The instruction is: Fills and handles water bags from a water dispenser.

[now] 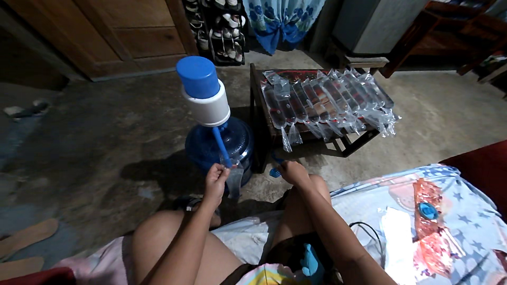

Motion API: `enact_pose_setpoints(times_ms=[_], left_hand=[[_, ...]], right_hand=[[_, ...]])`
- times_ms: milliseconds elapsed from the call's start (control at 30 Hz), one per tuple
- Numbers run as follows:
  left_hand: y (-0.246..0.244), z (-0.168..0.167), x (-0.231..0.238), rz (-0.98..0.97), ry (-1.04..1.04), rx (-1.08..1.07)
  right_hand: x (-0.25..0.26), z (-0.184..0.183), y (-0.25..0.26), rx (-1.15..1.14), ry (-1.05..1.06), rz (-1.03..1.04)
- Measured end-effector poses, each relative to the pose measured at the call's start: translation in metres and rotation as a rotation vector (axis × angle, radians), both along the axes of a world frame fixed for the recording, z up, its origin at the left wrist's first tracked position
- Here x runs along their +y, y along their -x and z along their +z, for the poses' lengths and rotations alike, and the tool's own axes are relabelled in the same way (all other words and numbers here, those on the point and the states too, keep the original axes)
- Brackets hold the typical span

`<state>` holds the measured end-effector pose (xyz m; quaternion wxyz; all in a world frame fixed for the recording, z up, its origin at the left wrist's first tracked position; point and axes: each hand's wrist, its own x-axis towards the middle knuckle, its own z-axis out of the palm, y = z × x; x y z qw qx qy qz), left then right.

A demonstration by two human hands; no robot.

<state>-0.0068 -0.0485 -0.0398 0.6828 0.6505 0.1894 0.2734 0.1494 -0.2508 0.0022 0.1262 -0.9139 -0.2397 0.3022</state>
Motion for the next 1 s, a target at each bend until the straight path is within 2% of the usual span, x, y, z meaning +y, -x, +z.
enact_pose_setpoints(times_ms=[567,1000], left_hand=[[0.0020,0.0033,0.0006,-0.012,-0.028,0.075],[0.0021,0.0020,0.0001,0.005,-0.007,0.050]], right_hand=[[-0.0005,-0.0014,0.0002,0.003,-0.018,-0.008],[0.0015,0.0014,0.0013,0.000,0.018,0.013]])
